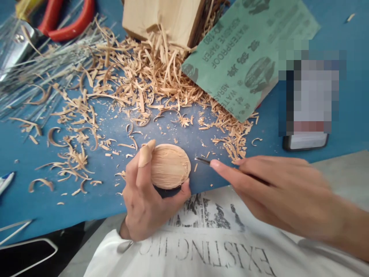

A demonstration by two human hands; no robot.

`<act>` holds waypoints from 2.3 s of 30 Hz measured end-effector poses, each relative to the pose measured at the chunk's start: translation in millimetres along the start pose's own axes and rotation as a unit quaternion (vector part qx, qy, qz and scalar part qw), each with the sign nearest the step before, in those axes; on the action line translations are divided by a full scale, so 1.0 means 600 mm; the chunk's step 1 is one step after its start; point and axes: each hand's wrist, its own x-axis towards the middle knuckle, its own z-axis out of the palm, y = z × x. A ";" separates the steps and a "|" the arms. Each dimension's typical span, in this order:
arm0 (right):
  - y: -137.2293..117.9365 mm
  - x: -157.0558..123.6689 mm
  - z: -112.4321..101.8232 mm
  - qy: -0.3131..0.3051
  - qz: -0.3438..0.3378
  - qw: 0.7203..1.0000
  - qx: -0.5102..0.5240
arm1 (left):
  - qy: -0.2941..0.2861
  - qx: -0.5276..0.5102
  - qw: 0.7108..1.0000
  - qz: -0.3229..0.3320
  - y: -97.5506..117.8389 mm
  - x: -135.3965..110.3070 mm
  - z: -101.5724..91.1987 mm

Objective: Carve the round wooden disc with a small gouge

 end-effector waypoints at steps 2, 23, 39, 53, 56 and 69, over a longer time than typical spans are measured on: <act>-0.026 0.077 -0.001 0.012 -0.032 0.999 0.011 | -0.006 -0.002 1.000 0.002 -0.001 0.000 0.000; -0.060 0.095 0.007 0.020 -0.068 0.995 0.063 | 0.030 -0.003 0.999 0.012 -0.001 0.001 0.003; -0.087 0.115 -0.036 -0.010 -0.100 0.995 -0.020 | 0.043 0.017 0.999 0.004 -0.002 -0.004 0.007; -0.095 0.149 -0.048 0.005 -0.157 0.986 -0.062 | 0.030 0.033 0.999 0.015 -0.001 -0.001 0.001; -0.097 0.154 -0.053 -0.010 -0.216 0.969 -0.117 | 0.025 0.027 0.999 0.004 -0.001 0.001 0.000; 0.001 0.167 -0.021 0.160 -0.410 0.856 -0.273 | 0.037 0.021 0.999 -0.020 0.002 0.002 0.007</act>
